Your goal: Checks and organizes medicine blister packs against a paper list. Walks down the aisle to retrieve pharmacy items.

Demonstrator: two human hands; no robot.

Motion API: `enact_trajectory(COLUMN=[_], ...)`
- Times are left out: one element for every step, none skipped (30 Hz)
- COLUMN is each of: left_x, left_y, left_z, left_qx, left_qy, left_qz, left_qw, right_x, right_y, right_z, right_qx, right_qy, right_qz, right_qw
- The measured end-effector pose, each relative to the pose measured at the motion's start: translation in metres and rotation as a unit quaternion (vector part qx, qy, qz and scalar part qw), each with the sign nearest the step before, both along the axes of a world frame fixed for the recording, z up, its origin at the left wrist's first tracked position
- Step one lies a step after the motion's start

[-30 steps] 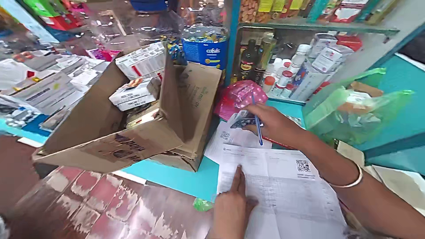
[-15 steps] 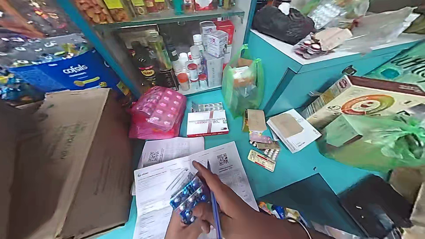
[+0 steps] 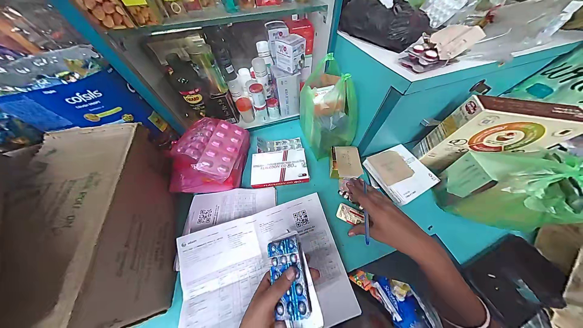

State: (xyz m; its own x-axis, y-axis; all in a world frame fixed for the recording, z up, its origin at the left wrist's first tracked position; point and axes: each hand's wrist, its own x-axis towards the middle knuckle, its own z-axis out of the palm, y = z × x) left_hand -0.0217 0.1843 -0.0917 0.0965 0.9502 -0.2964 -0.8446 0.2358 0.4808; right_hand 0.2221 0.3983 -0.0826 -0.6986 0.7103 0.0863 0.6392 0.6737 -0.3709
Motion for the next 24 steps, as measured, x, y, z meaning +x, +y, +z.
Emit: enact_trajectory(left_x=[0.002,0.003,0.004,0.004,0.005,0.006,0.007,0.007,0.008,0.009,0.011,0.013,0.015,0.017,0.019,0.022,0.025,0.03,0.034,0.036,0.037,0.038,0.037,0.036], left_y=[0.0,0.0,0.0,0.001,0.002,0.003,0.004,0.005,0.007,0.008,0.01,0.011,0.012,0.013,0.013,0.014,0.015,0.015,0.014,0.014,0.014,0.016,0.017,0.017], left_z=[-0.001,-0.002,-0.003,-0.004,-0.005,-0.006,-0.007,-0.008,-0.008,-0.007,-0.006,-0.005,-0.004,-0.004,-0.006,-0.007,-0.006,-0.003,0.001,0.002,0.002,0.001,0.001,0.0], left_qx=[0.0,0.0,0.002,0.004,0.003,0.0,-0.002,-0.004,-0.009,-0.013,-0.019,-0.025,-0.031,-0.037,-0.038,-0.039,-0.04,-0.053,-0.06,-0.055,-0.041,-0.029,-0.023,-0.024], left_qy=[-0.005,-0.01,-0.016,-0.019,-0.018,-0.015,-0.011,-0.013,-0.017,-0.023,-0.027,-0.026,-0.02,-0.011,-0.002,0.001,0.001,0.002,0.007,0.008,0.004,-0.002,-0.011,-0.021], left_qz=[0.001,0.002,0.001,-0.001,-0.004,-0.006,-0.01,-0.014,-0.013,-0.009,-0.003,0.005,0.018,0.033,0.046,0.061,0.078,0.102,0.123,0.138,0.146,0.155,0.162,0.171], left_qw=[1.0,1.0,1.0,1.0,1.0,1.0,1.0,1.0,1.0,1.0,0.999,0.999,0.999,0.999,0.998,0.997,0.996,0.993,0.991,0.989,0.988,0.988,0.986,0.985], right_x=[-0.001,-0.001,-0.002,-0.002,-0.001,0.0,0.001,0.002,0.001,-0.001,-0.002,-0.004,-0.005,-0.007,-0.008,-0.011,-0.015,-0.022,-0.032,-0.044,-0.056,-0.068,-0.08,-0.089], right_y=[0.0,-0.001,-0.002,-0.003,-0.005,-0.007,-0.01,-0.012,-0.014,-0.016,-0.018,-0.019,-0.02,-0.022,-0.024,-0.027,-0.032,-0.039,-0.047,-0.056,-0.065,-0.074,-0.082,-0.089], right_z=[0.001,0.004,0.008,0.013,0.017,0.019,0.018,0.016,0.013,0.01,0.008,0.007,0.009,0.014,0.023,0.031,0.039,0.045,0.049,0.05,0.049,0.048,0.047,0.048], right_qx=[0.002,0.001,0.002,0.007,0.018,0.043,0.076,0.107,0.133,0.152,0.167,0.167,0.145,0.096,0.028,-0.048,-0.139,-0.219,-0.267,-0.289,-0.28,-0.244,-0.189,-0.147], right_qy=[-0.01,-0.022,-0.029,-0.038,-0.051,-0.059,-0.064,-0.068,-0.069,-0.067,-0.057,-0.04,-0.014,0.023,0.071,0.129,0.186,0.23,0.245,0.24,0.224,0.206,0.187,0.156], right_qz=[-0.007,-0.018,-0.033,-0.045,-0.052,-0.052,-0.048,-0.044,-0.047,-0.056,-0.067,-0.082,-0.095,-0.106,-0.114,-0.114,-0.104,-0.084,-0.058,-0.031,-0.005,0.018,0.042,0.064], right_qw=[1.0,1.0,0.999,0.998,0.997,0.996,0.994,0.991,0.988,0.984,0.982,0.982,0.985,0.989,0.991,0.984,0.967,0.945,0.93,0.926,0.933,0.947,0.963,0.975])
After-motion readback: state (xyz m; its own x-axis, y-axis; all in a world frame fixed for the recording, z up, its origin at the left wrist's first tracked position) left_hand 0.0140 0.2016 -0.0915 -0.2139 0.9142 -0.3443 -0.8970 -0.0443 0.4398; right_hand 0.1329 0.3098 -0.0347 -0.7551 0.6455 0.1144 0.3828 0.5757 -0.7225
